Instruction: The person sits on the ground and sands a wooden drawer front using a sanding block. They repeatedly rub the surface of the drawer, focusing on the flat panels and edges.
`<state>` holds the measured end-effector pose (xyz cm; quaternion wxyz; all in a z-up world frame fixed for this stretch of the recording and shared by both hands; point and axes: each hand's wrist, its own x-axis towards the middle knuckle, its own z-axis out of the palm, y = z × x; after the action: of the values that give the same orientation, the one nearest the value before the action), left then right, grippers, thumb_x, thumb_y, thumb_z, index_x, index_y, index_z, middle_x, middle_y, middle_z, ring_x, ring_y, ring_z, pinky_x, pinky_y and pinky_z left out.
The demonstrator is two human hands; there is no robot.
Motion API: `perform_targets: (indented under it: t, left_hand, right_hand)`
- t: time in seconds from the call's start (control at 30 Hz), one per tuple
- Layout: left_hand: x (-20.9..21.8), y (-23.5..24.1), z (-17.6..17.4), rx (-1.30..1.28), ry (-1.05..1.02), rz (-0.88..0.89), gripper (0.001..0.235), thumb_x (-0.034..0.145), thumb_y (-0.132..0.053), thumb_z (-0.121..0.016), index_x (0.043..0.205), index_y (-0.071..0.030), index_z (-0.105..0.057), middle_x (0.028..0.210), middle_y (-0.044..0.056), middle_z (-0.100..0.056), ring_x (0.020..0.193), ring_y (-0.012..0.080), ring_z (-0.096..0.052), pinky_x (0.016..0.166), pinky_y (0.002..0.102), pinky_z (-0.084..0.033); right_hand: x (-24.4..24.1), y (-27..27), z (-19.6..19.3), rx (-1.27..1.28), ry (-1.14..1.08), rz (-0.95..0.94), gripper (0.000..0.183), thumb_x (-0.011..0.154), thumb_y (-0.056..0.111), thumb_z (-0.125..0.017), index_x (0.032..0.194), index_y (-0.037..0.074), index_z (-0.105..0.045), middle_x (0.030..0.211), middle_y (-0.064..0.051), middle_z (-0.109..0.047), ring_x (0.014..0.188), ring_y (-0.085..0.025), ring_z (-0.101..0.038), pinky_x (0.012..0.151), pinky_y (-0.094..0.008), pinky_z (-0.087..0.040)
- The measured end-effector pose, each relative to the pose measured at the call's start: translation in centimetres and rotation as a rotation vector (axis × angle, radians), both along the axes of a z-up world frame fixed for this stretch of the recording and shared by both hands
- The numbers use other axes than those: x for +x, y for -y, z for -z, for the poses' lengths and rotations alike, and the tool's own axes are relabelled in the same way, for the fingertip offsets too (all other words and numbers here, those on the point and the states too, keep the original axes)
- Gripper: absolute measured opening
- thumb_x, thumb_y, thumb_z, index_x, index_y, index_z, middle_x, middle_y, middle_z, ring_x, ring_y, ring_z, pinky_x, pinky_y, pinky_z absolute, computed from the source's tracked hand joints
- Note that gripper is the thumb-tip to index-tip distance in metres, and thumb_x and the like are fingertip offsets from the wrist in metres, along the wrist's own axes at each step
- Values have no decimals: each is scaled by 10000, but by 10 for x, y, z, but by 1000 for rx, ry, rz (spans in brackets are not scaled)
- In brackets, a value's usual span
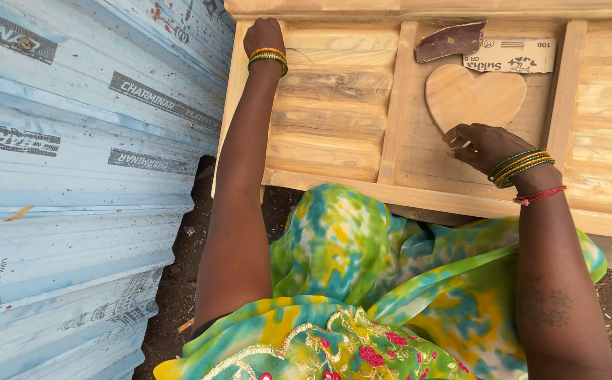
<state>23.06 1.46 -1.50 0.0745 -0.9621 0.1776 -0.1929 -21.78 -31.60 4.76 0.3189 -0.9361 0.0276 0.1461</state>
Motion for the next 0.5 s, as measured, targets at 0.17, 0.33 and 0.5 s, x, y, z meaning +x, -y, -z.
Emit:
perform_targets:
  t: [0.17,0.33,0.5]
  left_hand:
    - [-10,-15,-11,90,-451,-100,269,846,-218,-809,1016,-24,-729,1075,221,-706,1004,359,-714,837,408,-592]
    - [-41,-18,-10,26,-209,88,159,826,-62,-743,982,-30,-736,1063,212,-700,972,381,-715,809,432,-595]
    - [-41,-27,13,-11,-88,70,48,913,-40,-717,958,-40,-732,1032,213,-722,961,376,-734,806,430,-610]
  right_hand:
    - [-1,-2,-4,-46,-54,30,344,968,349,-638,1234,133,-659,1160,-91,-744,1041,-289,-721,892,-422,-568]
    - [-4,2,-6,9,16,8,359,950,351,-647,1220,115,-648,1150,-83,-754,1033,-287,-729,883,-422,-574]
    - [-8,-5,-6,21,-11,50,350,955,315,-640,1245,120,-660,1149,-95,-758,1034,-296,-741,872,-432,-581]
